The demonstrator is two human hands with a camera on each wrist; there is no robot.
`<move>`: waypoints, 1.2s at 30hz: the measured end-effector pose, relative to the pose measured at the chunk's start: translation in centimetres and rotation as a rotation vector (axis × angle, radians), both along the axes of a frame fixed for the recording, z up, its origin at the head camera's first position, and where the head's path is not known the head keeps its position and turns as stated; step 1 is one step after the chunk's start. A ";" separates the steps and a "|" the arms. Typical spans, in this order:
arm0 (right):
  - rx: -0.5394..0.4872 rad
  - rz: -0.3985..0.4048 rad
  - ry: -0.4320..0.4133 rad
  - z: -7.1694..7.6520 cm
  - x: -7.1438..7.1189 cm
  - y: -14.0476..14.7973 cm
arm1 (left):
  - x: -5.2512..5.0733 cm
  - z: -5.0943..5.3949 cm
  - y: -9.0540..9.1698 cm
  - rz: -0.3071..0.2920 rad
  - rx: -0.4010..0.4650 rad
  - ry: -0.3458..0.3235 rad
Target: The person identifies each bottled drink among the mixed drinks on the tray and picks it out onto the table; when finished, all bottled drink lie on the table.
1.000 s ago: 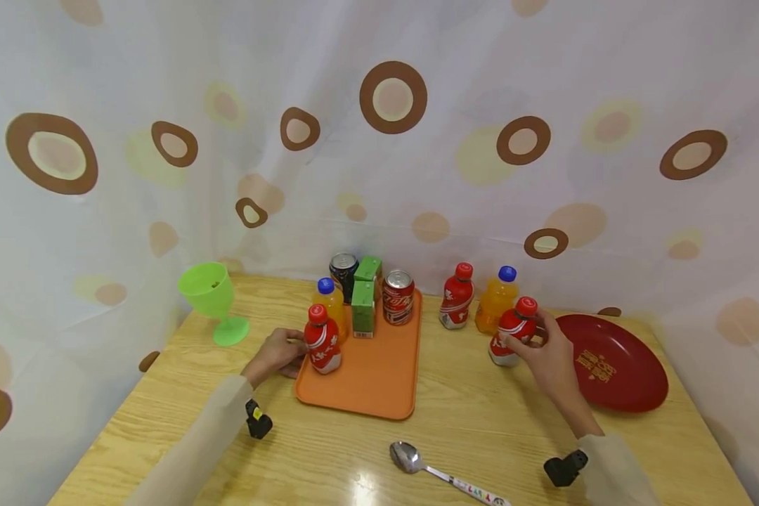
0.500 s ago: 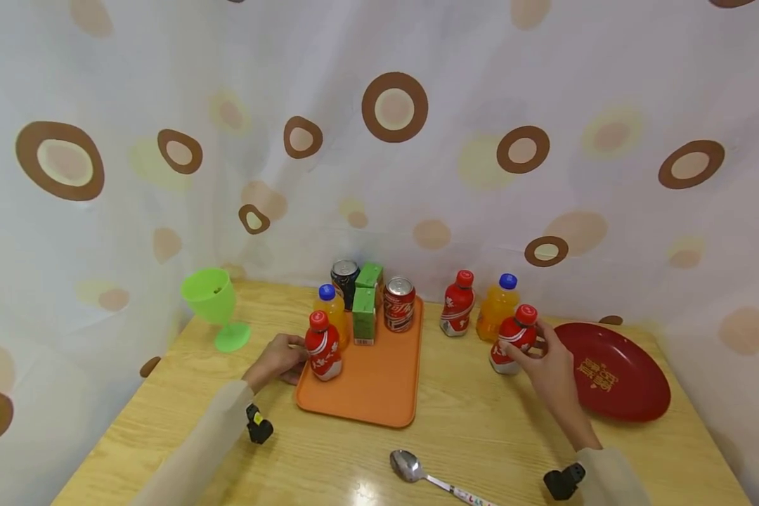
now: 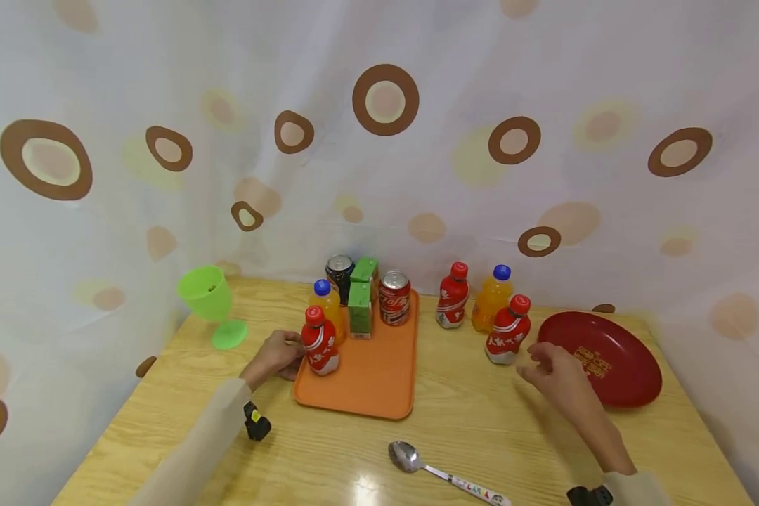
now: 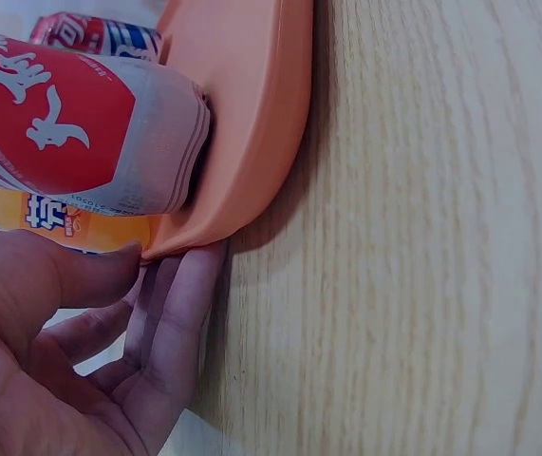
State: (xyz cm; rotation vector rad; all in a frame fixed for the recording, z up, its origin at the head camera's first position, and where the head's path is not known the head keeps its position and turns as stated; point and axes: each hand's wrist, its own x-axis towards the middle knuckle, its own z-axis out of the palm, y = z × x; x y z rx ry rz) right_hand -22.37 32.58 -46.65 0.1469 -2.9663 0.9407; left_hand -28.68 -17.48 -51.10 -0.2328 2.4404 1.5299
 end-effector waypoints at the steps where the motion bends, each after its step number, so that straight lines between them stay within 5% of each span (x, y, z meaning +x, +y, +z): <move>1: 0.013 0.020 -0.014 0.3 0.1 -0.1 | 0.0 0.0 0.0 0.005 0.000 -0.002; 6: -0.001 0.096 -0.060 1.7 0.8 -1.6 | 0.1 0.1 0.0 0.005 0.003 -0.009; 13: -0.150 0.189 -0.022 2.6 0.8 -5.6 | 0.3 0.3 0.0 0.011 0.008 -0.014; 26: -0.371 0.252 0.023 2.0 -0.5 -11.9 | 0.1 0.1 0.1 0.016 -0.009 -0.014; 36: -0.456 0.335 0.000 1.1 -2.6 -17.2 | -0.1 1.3 -1.8 -0.089 0.189 -0.163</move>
